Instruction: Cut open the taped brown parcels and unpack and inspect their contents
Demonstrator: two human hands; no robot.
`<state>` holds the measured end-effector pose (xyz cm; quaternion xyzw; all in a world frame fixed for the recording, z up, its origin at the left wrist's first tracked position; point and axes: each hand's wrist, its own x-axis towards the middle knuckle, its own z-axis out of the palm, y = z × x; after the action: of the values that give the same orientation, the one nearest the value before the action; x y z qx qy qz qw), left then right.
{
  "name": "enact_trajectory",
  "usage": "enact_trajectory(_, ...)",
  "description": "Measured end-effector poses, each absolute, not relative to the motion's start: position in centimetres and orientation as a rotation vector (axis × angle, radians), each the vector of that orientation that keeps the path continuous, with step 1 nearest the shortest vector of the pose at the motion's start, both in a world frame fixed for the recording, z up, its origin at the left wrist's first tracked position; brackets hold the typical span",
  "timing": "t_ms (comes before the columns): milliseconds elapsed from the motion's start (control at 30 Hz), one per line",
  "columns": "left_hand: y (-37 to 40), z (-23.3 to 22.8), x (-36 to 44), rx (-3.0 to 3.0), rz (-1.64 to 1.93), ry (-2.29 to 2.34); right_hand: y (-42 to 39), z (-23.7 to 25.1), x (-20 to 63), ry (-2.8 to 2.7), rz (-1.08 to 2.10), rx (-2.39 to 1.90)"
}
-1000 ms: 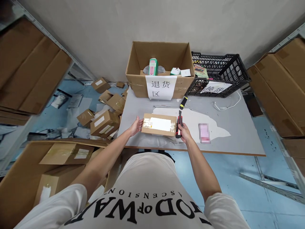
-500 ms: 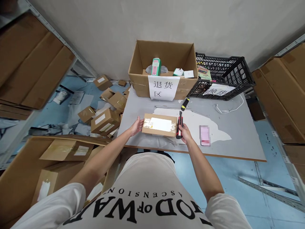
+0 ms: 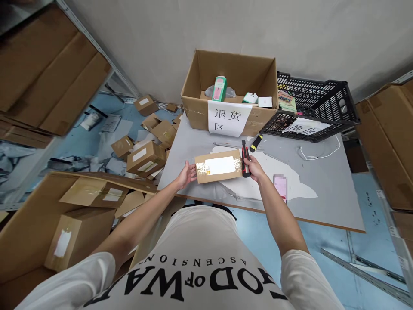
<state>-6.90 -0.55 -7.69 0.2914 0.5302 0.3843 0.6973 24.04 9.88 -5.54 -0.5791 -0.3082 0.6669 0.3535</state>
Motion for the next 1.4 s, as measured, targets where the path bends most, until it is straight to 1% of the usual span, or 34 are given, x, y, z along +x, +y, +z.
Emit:
enact_trajectory(133,-0.3,-8.2,-6.8,0.715,0.920,1.222,9.3,-6.7,24.4,-0.863,1.711,-1.517)
enact_trajectory(200,-0.2,-8.7,-6.4,0.817,0.969,1.247,9.2,-6.7,24.6,-1.023,1.580,-1.547)
enact_trajectory(267,-0.4,-9.3,-6.0,0.900,1.010,1.269,9.4,-5.7,24.4,-1.354,1.323,-1.559)
enact_trajectory(333,-0.7,-10.1,-5.6,0.937,1.034,1.285,9.7,-3.9,23.4,-1.831,1.084,-1.458)
enact_trajectory(433,-1.2,-11.1,-5.3,0.929,1.063,1.275,10.2,-0.9,20.5,-2.524,0.953,-1.121)
enact_trajectory(567,-0.9,-11.5,-5.3,0.875,1.073,1.220,10.5,0.7,16.5,-2.973,0.715,-1.005)
enact_trajectory(700,0.6,-11.1,-5.7,0.795,1.039,1.187,10.5,-0.5,15.1,-3.101,0.555,-1.029)
enact_trajectory(833,2.0,-10.8,-6.0,0.690,1.021,1.161,10.4,-1.0,15.3,-3.118,0.512,-1.077)
enact_trajectory(933,2.4,-10.9,-6.0,0.623,1.034,1.144,10.2,-0.3,15.1,-3.171,0.464,-1.137)
enact_trajectory(1167,2.0,-11.4,-5.7,0.503,1.111,1.132,10.2,2.3,13.1,-3.386,0.385,-1.124)
enact_trajectory(1400,1.9,-11.0,-5.5,0.495,1.094,1.192,9.6,3.2,12.5,-3.429,0.282,-1.151)
